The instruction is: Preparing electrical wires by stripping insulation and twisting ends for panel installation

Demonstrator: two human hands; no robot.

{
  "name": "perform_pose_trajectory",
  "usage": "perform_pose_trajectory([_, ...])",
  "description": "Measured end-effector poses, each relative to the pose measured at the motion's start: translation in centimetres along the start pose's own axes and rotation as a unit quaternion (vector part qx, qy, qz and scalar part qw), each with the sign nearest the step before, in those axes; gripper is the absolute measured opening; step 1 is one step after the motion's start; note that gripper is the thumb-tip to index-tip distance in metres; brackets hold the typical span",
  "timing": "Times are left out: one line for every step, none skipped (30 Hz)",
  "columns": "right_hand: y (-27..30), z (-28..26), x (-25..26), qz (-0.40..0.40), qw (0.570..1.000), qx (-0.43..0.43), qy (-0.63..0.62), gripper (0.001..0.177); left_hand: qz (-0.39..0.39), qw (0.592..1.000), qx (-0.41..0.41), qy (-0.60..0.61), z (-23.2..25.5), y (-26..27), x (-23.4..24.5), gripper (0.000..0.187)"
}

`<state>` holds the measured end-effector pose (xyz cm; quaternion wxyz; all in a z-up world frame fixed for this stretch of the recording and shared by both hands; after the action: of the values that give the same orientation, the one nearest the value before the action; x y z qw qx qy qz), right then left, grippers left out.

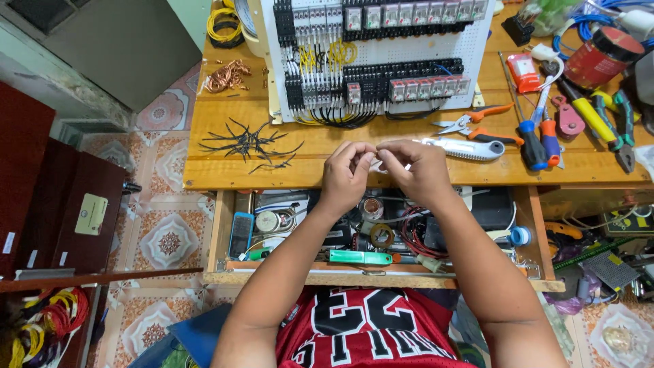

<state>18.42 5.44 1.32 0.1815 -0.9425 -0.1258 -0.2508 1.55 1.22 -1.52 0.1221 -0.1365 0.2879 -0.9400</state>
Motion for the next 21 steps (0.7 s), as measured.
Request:
perform_pose_trajectory([0.1, -0.2, 0.0, 0.002, 1.000, 0.003, 0.001, 0.014, 0.001, 1.000, -0.004, 0.001, -0.3, 0.2, 0.0, 0.008])
perform_pose_trajectory([0.0, -0.5, 0.0, 0.001, 0.999, 0.014, 0.029, 0.013, -0.016, 1.000, -0.001, -0.011, -0.7, 0.2, 0.0, 0.008])
perform_pose_trajectory([-0.1, -0.8, 0.0, 0.001, 0.998, 0.026, 0.057, 0.013, -0.033, 0.999, 0.002, -0.023, -1.0, 0.2, 0.0, 0.009])
perform_pose_trajectory([-0.2, -0.6, 0.0, 0.005, 0.998, 0.031, 0.058, 0.013, -0.032, 0.999, -0.004, -0.022, -1.2, 0.2, 0.1, 0.009])
perform_pose_trajectory([-0.3, -0.5, -0.1, 0.000, 0.997, 0.033, 0.070, 0.013, -0.052, 0.998, 0.013, -0.026, -1.4, 0.2, 0.1, 0.008])
perform_pose_trajectory([-0.2, -0.3, -0.3, -0.005, 0.996, 0.033, 0.082, 0.014, -0.072, 0.996, 0.031, -0.030, -1.7, 0.4, 0.1, 0.007])
perform_pose_trajectory([-0.3, 0.2, -0.3, -0.002, 0.996, 0.037, 0.084, 0.014, -0.071, 0.997, 0.025, -0.030, -1.8, 0.2, 0.1, 0.007])
perform_pose_trajectory([-0.2, 0.7, -0.5, -0.011, 0.994, 0.038, 0.106, 0.014, -0.086, 0.995, 0.047, -0.031, -2.0, 0.3, 0.2, 0.009])
perform_pose_trajectory([-0.1, 1.3, -0.7, -0.019, 0.991, 0.038, 0.128, 0.015, -0.102, 0.992, 0.069, -0.032, -2.2, 0.4, 0.2, 0.011])
perform_pose_trajectory([0.0, 1.5, -0.8, -0.020, 0.991, 0.039, 0.127, 0.015, -0.101, 0.992, 0.069, -0.033, -2.1, 0.4, 0.2, 0.011])
perform_pose_trajectory([0.0, 1.8, -0.9, -0.026, 0.987, 0.030, 0.154, 0.016, -0.101, 0.991, 0.081, -0.026, -2.2, 0.4, 0.1, 0.011])
perform_pose_trajectory([0.0, 2.1, -1.0, -0.033, 0.983, 0.020, 0.180, 0.017, -0.101, 0.990, 0.094, -0.019, -2.2, 0.4, 0.0, 0.012])
perform_pose_trajectory([0.0, 2.2, -1.2, -0.035, 0.983, 0.021, 0.180, 0.017, -0.099, 0.990, 0.095, -0.019, -2.4, 0.5, -0.1, 0.012])
perform_pose_trajectory([0.0, 2.4, -1.3, -0.039, 0.975, 0.006, 0.217, 0.018, -0.098, 0.990, 0.096, -0.014, -2.6, 0.6, -0.2, 0.012])
perform_pose_trajectory([0.1, 2.6, -1.5, -0.043, 0.966, -0.008, 0.253, 0.020, -0.098, 0.990, 0.098, -0.008, -2.8, 0.7, -0.3, 0.013])
perform_pose_trajectory([0.2, 2.8, -1.7, -0.044, 0.966, -0.009, 0.253, 0.020, -0.098, 0.990, 0.099, -0.008, -3.5, 0.8, -0.8, 0.013])
perform_pose_trajectory([0.2, 3.1, -1.8, -0.043, 0.957, -0.038, 0.284, 0.022, -0.090, 0.992, 0.086, -0.010, -4.1, 1.0, -1.2, 0.013])
perform_pose_trajectory([0.4, 3.4, -2.0, -0.042, 0.946, -0.067, 0.314, 0.024, -0.082, 0.994, 0.074, -0.012, -4.7, 1.2, -1.5, 0.013])
perform_pose_trajectory([0.4, 3.1, -1.9, -0.044, 0.946, -0.068, 0.314, 0.024, -0.082, 0.994, 0.076, -0.012, -4.5, 1.3, -1.7, 0.013])
perform_pose_trajectory([0.4, 2.8, -1.8, -0.040, 0.943, -0.075, 0.323, 0.024, -0.069, 0.996, 0.059, -0.010, -4.2, 1.3, -1.8, 0.014])
perform_pose_trajectory([0.5, 2.5, -1.7, -0.037, 0.939, -0.082, 0.331, 0.025, -0.056, 0.998, 0.042, -0.007, -3.9, 1.4, -1.9, 0.014])
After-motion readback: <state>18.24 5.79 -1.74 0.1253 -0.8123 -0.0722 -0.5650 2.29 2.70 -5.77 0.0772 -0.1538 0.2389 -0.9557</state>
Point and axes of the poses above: each hand's wrist, its own y-axis away from the middle knuckle, its own x-axis out of the back of the hand, z = x × y, the point moved 1 cm from there along -y, towards the middle knuckle, and after that the axes turned 8 degrees about -x, right-handed, at the moved point
